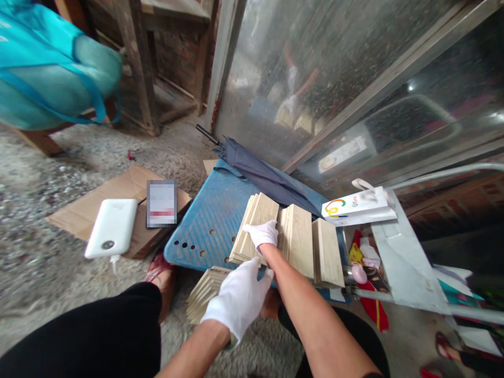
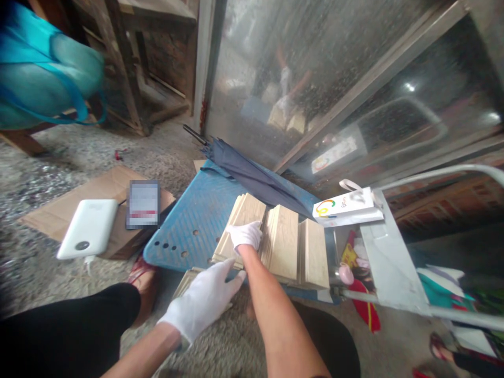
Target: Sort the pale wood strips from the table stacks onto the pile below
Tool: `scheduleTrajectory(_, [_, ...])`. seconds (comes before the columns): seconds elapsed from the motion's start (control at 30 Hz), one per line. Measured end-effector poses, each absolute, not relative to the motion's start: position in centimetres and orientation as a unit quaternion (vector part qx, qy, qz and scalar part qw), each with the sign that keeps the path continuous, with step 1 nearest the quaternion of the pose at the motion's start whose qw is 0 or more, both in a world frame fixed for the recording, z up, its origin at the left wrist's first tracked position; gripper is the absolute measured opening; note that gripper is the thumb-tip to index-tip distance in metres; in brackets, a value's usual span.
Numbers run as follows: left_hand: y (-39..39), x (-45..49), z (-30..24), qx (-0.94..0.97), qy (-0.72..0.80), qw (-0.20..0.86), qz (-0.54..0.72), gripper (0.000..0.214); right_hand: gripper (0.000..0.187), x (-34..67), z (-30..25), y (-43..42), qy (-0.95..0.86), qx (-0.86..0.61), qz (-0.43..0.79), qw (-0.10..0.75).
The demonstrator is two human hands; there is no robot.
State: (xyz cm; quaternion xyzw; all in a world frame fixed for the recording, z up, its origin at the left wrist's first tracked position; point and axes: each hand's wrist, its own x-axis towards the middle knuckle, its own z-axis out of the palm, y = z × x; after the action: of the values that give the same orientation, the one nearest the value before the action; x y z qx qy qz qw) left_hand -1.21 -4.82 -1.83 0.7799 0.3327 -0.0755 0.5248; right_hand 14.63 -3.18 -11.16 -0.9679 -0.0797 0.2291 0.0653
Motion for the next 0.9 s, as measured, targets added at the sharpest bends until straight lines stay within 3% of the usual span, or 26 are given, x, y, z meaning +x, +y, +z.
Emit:
scheduleTrajectory(0.13, [-5.2, -1.8, -2.7, 0.786, 0.318, 0.527, -0.064, 0.028, 0.131, 14.0, -11.6, -2.3, -0.067, -0.97, 0.229, 0.053])
scheduleTrajectory(0.4, [-5.8, -2.2, -3.2, 0.81, 0.304, 0.5, -0.037, 0.029, 0.123, 13.5, -11.6, -2.2, -0.077, -0.975, 0.199, 0.055])
scheduleTrajectory(0.7, [-9.2, -4.3, -5.5, 0.86, 0.243, 0.423, -0.151, 0.016, 0.144, 14.5, -13.3, -2.0, -0.055, -0.965, 0.256, 0.018])
scheduleTrajectory(0.9, [-12.9, -5.2, -6.5, 0.893, 0.118, 0.367, -0.231, 0.013, 0.143, 14.2, -13.2, -1.9, -0.063, -0.967, 0.247, 0.007])
